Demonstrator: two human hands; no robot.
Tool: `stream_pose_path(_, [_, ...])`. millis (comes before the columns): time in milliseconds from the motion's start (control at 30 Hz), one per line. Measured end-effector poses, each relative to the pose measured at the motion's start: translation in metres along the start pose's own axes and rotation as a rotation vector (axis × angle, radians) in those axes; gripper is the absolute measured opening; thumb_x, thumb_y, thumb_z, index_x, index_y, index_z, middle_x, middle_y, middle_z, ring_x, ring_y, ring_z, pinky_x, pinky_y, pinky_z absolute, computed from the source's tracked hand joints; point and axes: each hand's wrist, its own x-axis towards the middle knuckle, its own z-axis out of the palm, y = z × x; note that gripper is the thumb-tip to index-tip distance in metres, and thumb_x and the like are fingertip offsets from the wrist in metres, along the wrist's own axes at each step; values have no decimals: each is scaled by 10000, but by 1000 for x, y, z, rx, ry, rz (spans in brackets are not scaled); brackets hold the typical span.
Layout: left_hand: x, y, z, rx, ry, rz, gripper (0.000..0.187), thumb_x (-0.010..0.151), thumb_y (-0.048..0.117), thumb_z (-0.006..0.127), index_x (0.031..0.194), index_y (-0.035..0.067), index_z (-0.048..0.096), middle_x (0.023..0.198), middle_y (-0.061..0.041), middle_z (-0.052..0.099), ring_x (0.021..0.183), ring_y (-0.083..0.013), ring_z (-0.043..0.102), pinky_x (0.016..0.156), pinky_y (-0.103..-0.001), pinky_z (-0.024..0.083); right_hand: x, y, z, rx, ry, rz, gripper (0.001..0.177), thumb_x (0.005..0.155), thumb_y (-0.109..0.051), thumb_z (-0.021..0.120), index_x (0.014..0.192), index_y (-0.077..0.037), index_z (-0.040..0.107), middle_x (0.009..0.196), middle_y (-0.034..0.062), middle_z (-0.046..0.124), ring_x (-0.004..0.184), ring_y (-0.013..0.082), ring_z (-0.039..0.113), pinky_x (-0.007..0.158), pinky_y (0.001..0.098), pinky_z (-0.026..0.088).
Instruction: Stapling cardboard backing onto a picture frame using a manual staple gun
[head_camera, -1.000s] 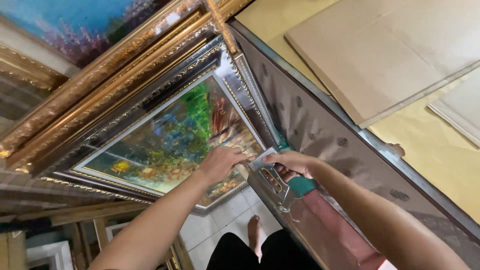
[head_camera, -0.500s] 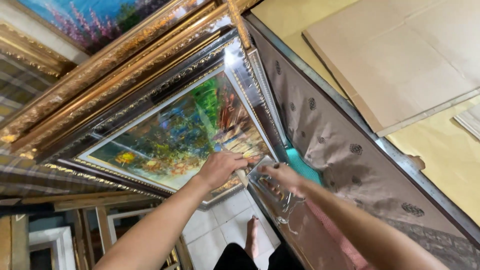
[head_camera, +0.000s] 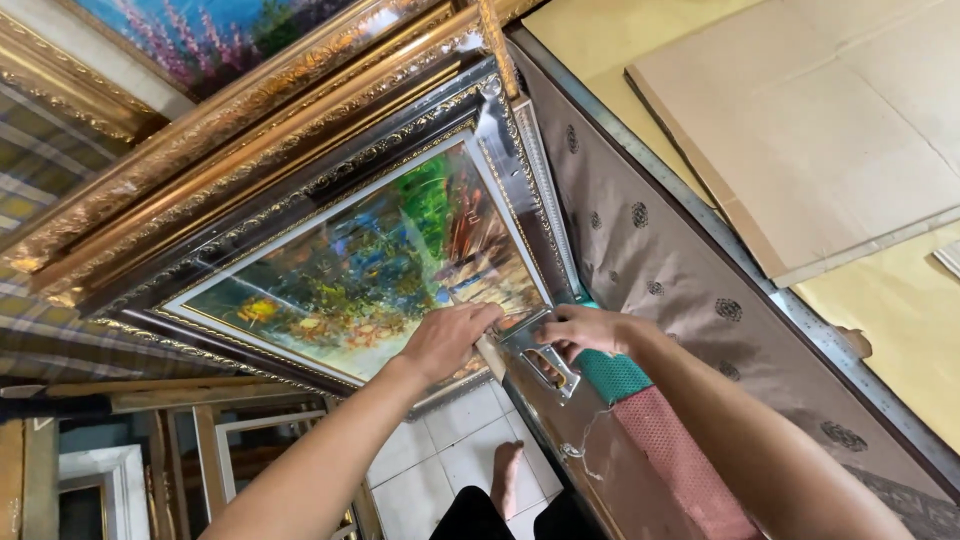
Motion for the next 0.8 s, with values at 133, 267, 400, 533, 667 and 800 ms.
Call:
stream_pose_path(133, [-1, -2, 1, 78, -3, 14, 227, 786, 37, 454, 946, 188, 395, 838, 25, 531, 867, -197, 561, 664, -369, 515, 40, 31, -9, -78, -27, -59, 283, 712, -227, 614, 746, 50, 565, 639, 226, 624, 574, 298, 649, 588, 375, 552])
stream_pose_path(267, [-6, -3, -1, 56, -6, 11, 268, 766, 31, 478, 960, 197, 395, 843, 22, 541, 871, -214, 562, 682, -389, 516, 16, 12, 26, 16, 43, -134, 248, 715, -208, 594, 645, 28, 575, 505, 171, 570, 448, 235, 607, 436, 330, 536])
stream_pose_path(400, [-7, -6, 3, 55, -37, -22, 298, 746, 21, 500, 982, 171, 399, 885, -6, 569, 911, -239, 554, 686, -428, 512, 21, 28, 26, 181, 140, -188, 241, 713, -206, 653, 628, 9, 586, 521, 161, 562, 428, 210, 565, 370, 316, 502])
stream_pose_path(533, [-5, -10, 10, 50, 24, 19, 275, 747, 67, 544, 960, 175, 407, 842, 8, 572, 861, -218, 566, 712, -371, 499, 8, 18, 21, 42, 143, -207, 199, 685, -199, 642, 599, -23, 610, 512, 95, 571, 440, 159, 535, 390, 278, 456])
stream_pose_path(667, [9, -6, 0, 24, 55, 92, 317, 711, 45, 555, 970, 168, 419, 832, 25, 577, 876, -200, 573, 729, -356, 498, -40, -14, 25, -129, 233, -109, 145, 583, -202, 645, 587, -59, 619, 525, 40, 570, 504, 155, 517, 520, 275, 406])
stream_pose_path(800, [26, 1, -9, -158, 70, 170, 323, 675, 60, 609, 920, 163, 425, 809, 4, 587, 846, -218, 578, 720, -369, 491, -48, -6, 26, -227, 437, -53, 419, 666, -243, 655, 988, 10, 566, 831, 185, 583, 805, 304, 571, 694, 362, 449])
